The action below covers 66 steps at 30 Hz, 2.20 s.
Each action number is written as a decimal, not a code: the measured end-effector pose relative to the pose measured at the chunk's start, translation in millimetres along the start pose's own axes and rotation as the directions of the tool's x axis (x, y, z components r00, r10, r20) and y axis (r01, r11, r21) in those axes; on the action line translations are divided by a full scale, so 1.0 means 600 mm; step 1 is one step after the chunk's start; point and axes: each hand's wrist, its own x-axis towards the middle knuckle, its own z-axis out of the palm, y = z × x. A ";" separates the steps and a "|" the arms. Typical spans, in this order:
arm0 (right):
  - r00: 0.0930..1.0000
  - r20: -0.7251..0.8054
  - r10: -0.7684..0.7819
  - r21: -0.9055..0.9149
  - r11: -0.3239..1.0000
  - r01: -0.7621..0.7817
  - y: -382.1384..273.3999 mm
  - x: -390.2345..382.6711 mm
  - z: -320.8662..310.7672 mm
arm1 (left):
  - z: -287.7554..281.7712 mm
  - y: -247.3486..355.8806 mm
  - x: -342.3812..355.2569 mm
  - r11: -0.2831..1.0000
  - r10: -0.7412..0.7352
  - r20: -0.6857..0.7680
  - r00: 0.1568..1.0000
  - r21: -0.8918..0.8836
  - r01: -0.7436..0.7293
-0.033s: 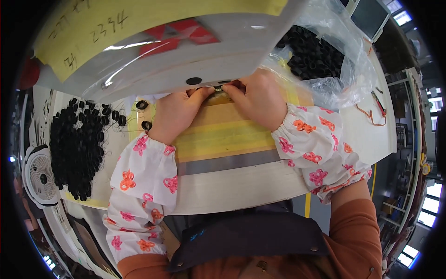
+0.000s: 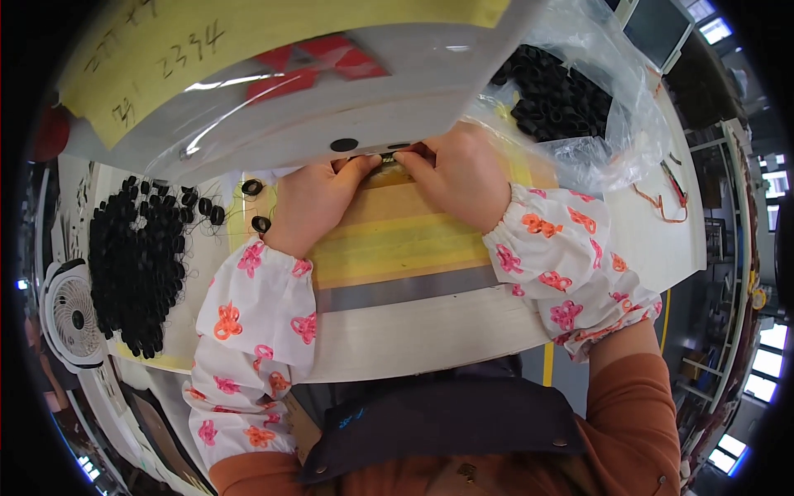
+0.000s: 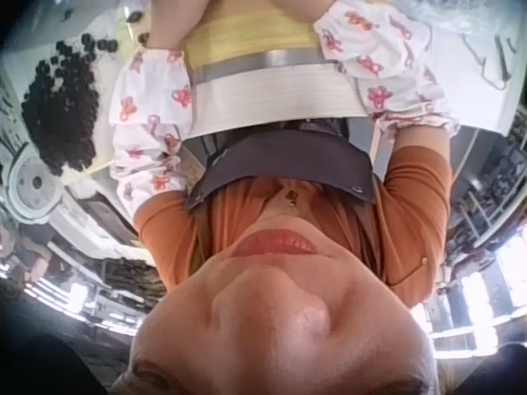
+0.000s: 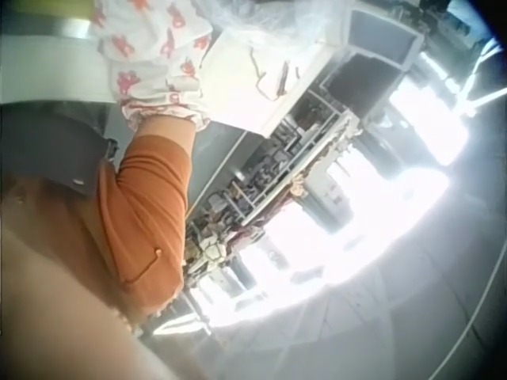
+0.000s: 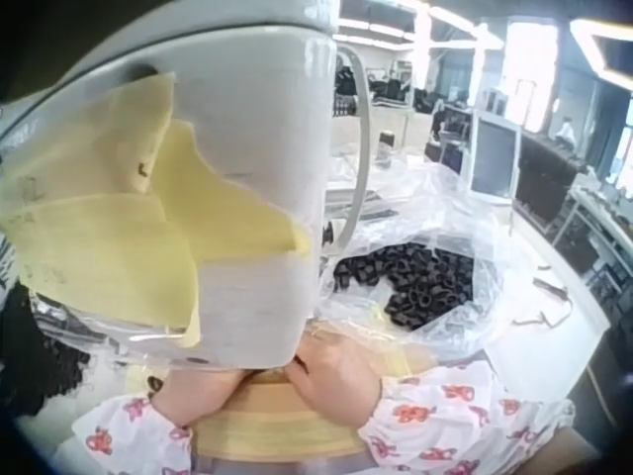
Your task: Attaching small black plastic components to material using a specialized industrial machine.
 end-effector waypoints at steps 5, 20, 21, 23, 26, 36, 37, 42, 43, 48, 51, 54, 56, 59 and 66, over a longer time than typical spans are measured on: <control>0.999 0.033 0.019 -0.050 0.999 -0.017 0.002 0.001 -0.006 | 0.004 0.009 0.002 0.998 0.005 0.008 1.000 0.055 -0.006; 0.998 0.025 0.065 -0.115 0.991 -0.061 0.005 0.003 -0.002 | 0.001 0.010 0.001 0.997 -0.073 0.008 0.997 0.022 0.073; 0.997 0.024 0.067 -0.114 0.991 -0.064 0.001 0.004 -0.002 | 0.000 0.012 0.001 0.995 -0.095 0.015 0.995 0.037 0.095; 0.996 0.030 0.089 -0.194 0.978 -0.081 -0.007 0.007 0.003 | 0.000 0.008 0.002 0.992 -0.117 0.027 0.993 0.055 0.115; 0.998 0.034 0.059 -0.112 0.992 -0.055 0.003 0.005 0.001 | 0.007 0.001 0.004 0.985 -0.169 0.033 0.985 -0.005 0.170; 0.999 0.043 0.010 -0.020 1.000 -0.009 0.021 0.006 -0.005 | 0.007 -0.001 0.007 1.000 -0.005 -0.011 1.000 -0.013 0.005; 0.997 0.070 0.027 0.003 1.000 -0.028 0.018 0.006 -0.005 | 0.008 -0.005 0.006 0.995 0.057 -0.041 0.998 -0.079 -0.060; 0.998 0.050 -0.022 0.041 0.999 0.020 0.010 0.008 -0.015 | -0.005 0.006 -0.038 0.963 0.251 -0.012 0.968 0.107 -0.248; 0.998 -0.061 -0.034 -0.044 0.999 0.031 0.017 0.018 -0.027 | -0.007 0.006 -0.054 0.906 0.391 -0.071 0.918 0.203 -0.370; 0.991 -0.131 -0.022 -0.528 0.848 -0.050 0.095 0.068 -0.101 | -0.088 -0.058 -0.090 0.933 0.189 -0.257 0.948 0.348 -0.091; 0.995 -0.090 0.044 -0.639 0.764 -0.091 0.125 0.081 -0.096 | -0.106 -0.062 -0.091 0.964 0.030 -0.317 0.948 0.261 0.057; 0.995 -0.030 0.091 -0.719 0.689 -0.085 0.129 0.100 -0.080 | -0.103 -0.075 -0.087 0.994 0.108 -0.447 0.888 0.051 -0.095; 0.981 0.016 0.191 -0.808 0.580 -0.100 0.118 0.103 -0.085 | -0.092 -0.042 -0.076 0.864 0.442 -0.341 0.830 0.411 -0.291; 0.996 0.040 0.079 -0.795 0.607 -0.016 0.132 0.091 -0.105 | -0.036 -0.010 -0.057 0.758 0.557 -0.154 0.816 0.495 -0.424; 0.937 0.186 -0.295 -0.333 0.878 0.343 0.012 0.017 -0.069 | 0.012 -0.010 -0.022 0.910 0.316 -0.135 0.939 0.324 -0.259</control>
